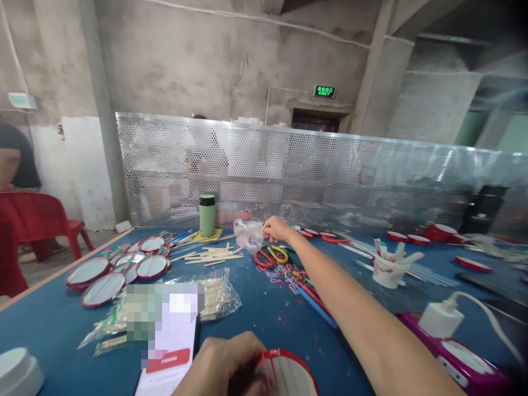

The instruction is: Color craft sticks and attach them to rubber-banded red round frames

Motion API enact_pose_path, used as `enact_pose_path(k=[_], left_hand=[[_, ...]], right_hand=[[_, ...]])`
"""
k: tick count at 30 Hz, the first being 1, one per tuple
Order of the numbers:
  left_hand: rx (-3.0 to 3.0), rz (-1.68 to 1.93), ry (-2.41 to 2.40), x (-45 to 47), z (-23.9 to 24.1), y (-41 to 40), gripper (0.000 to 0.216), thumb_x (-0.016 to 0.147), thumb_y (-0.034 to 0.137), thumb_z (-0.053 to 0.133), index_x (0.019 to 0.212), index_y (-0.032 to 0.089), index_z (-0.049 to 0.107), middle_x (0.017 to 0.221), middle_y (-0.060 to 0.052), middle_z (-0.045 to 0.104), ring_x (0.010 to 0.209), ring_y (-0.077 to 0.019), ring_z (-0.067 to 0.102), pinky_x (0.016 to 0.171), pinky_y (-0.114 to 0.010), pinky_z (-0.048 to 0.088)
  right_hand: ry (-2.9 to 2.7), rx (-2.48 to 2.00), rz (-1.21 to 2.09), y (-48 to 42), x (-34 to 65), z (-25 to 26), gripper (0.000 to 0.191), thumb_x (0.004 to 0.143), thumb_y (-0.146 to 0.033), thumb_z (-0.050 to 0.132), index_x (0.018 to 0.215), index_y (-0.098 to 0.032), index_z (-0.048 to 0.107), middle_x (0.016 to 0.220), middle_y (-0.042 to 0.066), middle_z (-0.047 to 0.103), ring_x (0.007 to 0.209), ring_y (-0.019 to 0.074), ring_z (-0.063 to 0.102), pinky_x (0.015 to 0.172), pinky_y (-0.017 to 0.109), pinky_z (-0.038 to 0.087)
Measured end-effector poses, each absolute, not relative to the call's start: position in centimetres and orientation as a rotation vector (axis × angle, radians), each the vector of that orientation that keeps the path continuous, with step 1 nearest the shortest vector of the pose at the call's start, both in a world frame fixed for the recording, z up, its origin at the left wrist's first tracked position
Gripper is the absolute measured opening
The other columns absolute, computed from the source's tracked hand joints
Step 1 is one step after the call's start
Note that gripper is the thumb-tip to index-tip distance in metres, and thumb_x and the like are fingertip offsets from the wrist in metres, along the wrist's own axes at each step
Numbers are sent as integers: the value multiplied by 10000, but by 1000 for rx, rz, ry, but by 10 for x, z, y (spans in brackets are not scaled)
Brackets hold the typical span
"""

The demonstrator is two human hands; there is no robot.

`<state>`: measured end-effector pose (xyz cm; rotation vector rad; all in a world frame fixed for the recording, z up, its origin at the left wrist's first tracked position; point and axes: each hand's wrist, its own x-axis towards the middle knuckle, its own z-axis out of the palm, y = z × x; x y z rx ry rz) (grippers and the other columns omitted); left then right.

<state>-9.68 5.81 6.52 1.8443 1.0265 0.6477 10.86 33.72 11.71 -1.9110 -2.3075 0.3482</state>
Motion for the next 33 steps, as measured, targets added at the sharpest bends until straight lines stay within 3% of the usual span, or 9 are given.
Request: enact_pose_path(k=[8, 15, 27, 33], left_hand=[[1915, 678, 959, -94, 64, 47, 53, 757, 219, 578, 744, 168, 574, 611, 31, 470, 553, -84, 411, 464, -175, 282], [1683, 667, 893, -89, 44, 49, 159, 826, 328, 565, 845, 173, 538, 590, 20, 583, 512, -134, 623, 476, -203, 467], [1637, 789, 919, -85, 31, 61, 167, 826, 332, 576, 793, 182, 510, 487, 43, 575, 415, -115, 591, 415, -183, 447], [1668, 740, 953, -87, 38, 60, 187, 804, 356, 568, 773, 185, 499, 507, 33, 574, 435, -117, 595, 431, -193, 461]], right_hand=[[-2244, -2152, 526, 275, 157, 121, 332, 972, -331, 631, 1256, -161, 603, 1241, 93, 636, 1032, 226, 663, 864, 429, 575], [-2256, -2282, 407, 231, 169, 123, 302, 982, -339, 614, 1232, -170, 619, 1232, 90, 643, 1018, 215, 664, 863, 413, 574], [-2140, -2261, -78, 226, 173, 120, 323, 975, -333, 624, 1267, -196, 605, 1305, 98, 607, 1106, 238, 635, 919, 437, 551], [-2222, -2307, 171, 243, 169, 124, 316, 980, -335, 617, 1251, -172, 609, 1250, 93, 634, 1031, 219, 660, 869, 422, 573]])
